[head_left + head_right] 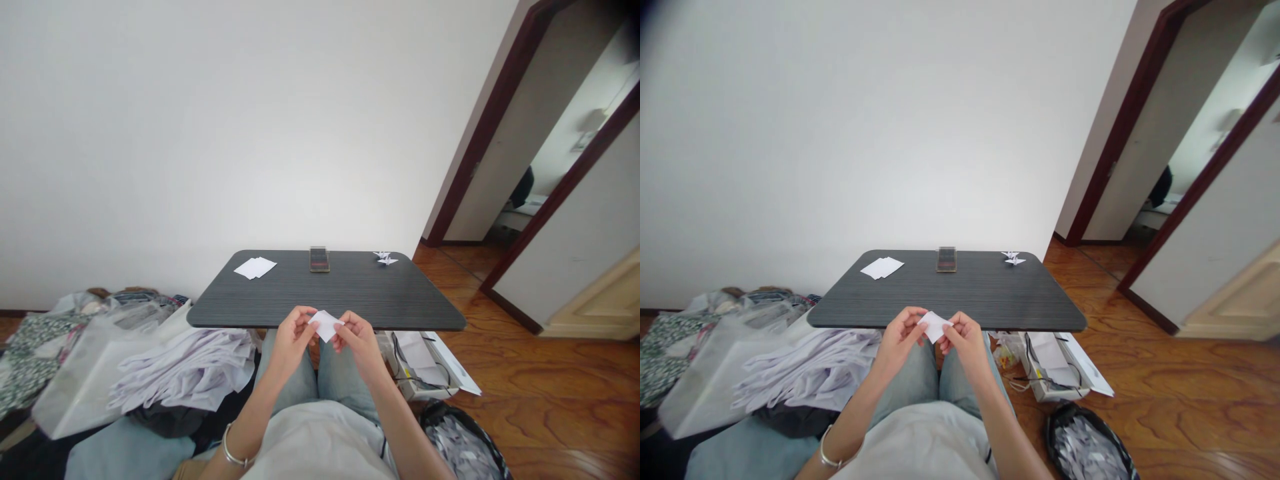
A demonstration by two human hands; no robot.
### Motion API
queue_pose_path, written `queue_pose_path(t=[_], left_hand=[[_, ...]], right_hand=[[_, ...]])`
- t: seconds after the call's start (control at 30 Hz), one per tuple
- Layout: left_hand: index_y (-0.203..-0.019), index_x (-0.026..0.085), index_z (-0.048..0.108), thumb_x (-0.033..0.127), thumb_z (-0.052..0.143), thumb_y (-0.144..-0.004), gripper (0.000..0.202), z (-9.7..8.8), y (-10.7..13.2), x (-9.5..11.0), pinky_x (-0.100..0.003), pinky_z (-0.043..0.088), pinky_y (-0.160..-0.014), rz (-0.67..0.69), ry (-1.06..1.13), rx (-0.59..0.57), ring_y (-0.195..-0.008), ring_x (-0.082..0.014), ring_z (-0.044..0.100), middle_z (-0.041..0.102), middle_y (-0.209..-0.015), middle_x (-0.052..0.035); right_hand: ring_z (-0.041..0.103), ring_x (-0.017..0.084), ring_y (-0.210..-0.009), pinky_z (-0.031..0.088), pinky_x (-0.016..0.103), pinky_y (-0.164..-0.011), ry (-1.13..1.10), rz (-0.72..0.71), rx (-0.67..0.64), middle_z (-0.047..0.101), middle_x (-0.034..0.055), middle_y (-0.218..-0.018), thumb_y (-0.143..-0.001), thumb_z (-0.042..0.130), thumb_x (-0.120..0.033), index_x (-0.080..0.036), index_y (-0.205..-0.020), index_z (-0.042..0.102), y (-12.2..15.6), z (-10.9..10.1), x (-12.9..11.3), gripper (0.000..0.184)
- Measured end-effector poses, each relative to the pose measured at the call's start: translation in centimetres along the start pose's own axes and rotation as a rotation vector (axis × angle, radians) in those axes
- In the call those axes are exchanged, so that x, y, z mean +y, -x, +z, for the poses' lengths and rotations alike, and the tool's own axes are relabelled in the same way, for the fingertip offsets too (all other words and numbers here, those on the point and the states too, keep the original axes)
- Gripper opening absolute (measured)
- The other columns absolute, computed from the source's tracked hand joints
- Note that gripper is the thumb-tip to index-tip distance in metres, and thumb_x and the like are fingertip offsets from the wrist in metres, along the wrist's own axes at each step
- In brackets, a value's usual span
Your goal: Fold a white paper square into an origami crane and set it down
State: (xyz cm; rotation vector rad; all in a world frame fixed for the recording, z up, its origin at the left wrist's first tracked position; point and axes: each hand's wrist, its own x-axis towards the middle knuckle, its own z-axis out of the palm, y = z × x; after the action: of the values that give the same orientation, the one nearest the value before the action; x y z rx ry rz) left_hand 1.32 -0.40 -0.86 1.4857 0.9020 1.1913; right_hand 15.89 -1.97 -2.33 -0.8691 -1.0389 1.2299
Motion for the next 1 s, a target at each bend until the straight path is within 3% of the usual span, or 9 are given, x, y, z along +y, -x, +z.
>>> queue_pose_path(t=[0.13, 0.33, 0.43, 0.6, 0.77, 1.0], left_hand=[[-0.085, 0.015, 0.051, 0.036, 0.056, -0.078, 0.022, 0.0, 0.0, 0.4, -0.020, 0.039, -0.048, -0.006, 0.031, 0.051, -0.051, -0.0096, 0.050, 0.057, -0.060, 0.0024], [-0.086, 0.014, 0.060, 0.033, 0.056, -0.078, 0.021, -0.5, -0.1, 0.4, -0.019, 0.037, -0.047, 0.018, -0.061, 0.059, -0.050, -0.0092, 0.049, 0.056, -0.059, 0.0026], [-0.094, 0.016, 0.062, 0.030, 0.057, -0.078, 0.022, -0.6, -0.1, 0.2, -0.019, 0.040, -0.049, 0.065, -0.107, 0.094, -0.056, -0.0098, 0.053, 0.060, -0.069, 0.0007], [-0.085, 0.018, 0.070, 0.024, 0.062, -0.075, 0.014, -0.6, -0.1, 0.5, -0.022, 0.047, -0.063, 0.168, -0.280, 0.030, -0.092, -0.0187, 0.059, 0.061, -0.107, -0.0083], [-0.094, 0.018, 0.070, 0.023, 0.066, -0.071, 0.024, -0.6, 0.0, 0.8, -0.025, 0.051, -0.067, 0.173, -0.243, -0.032, -0.094, -0.0210, 0.060, 0.060, -0.110, -0.0104], [-0.093, 0.018, 0.070, 0.025, 0.065, -0.073, 0.022, -1.1, -0.1, 0.6, -0.025, 0.051, -0.068, 0.150, -0.202, -0.002, -0.093, -0.0208, 0.060, 0.061, -0.107, -0.0100]], right_hand=[[0.054, 0.009, -0.041, 0.042, 0.018, -0.042, 0.080, 0.053, -0.116, 0.061, -0.0025, -0.050, -0.066, 0.070, -0.040, -0.017, -0.064, 0.052, -0.1, 0.0, 0.1, 0.029], [0.046, 0.008, -0.036, 0.036, 0.018, -0.039, 0.142, 0.007, -0.117, 0.053, -0.0053, -0.042, -0.070, 0.065, -0.046, -0.018, -0.057, 0.049, -0.2, 0.1, 0.4, 0.034], [0.041, 0.006, -0.033, 0.032, 0.018, -0.036, 0.125, 0.008, -0.092, 0.050, -0.0057, -0.040, -0.071, 0.064, -0.046, -0.018, -0.056, 0.049, -0.1, 0.3, 0.2, 0.035], [0.042, 0.006, -0.034, 0.033, 0.017, -0.037, 0.056, -0.005, 0.001, 0.051, -0.0053, -0.042, -0.071, 0.065, -0.043, -0.017, -0.057, 0.050, 0.0, 0.3, 0.0, 0.033], [0.046, 0.007, -0.038, 0.038, 0.018, -0.040, -0.007, 0.030, -0.023, 0.055, -0.0035, -0.046, -0.070, 0.067, -0.042, -0.016, -0.060, 0.054, 0.0, 0.3, -0.1, 0.030], [0.054, 0.009, -0.046, 0.044, 0.018, -0.044, -0.044, 0.059, -0.132, 0.065, 0.0013, -0.062, -0.071, 0.067, -0.040, -0.016, -0.072, 0.064, 0.2, 0.1, -0.6, 0.025]])
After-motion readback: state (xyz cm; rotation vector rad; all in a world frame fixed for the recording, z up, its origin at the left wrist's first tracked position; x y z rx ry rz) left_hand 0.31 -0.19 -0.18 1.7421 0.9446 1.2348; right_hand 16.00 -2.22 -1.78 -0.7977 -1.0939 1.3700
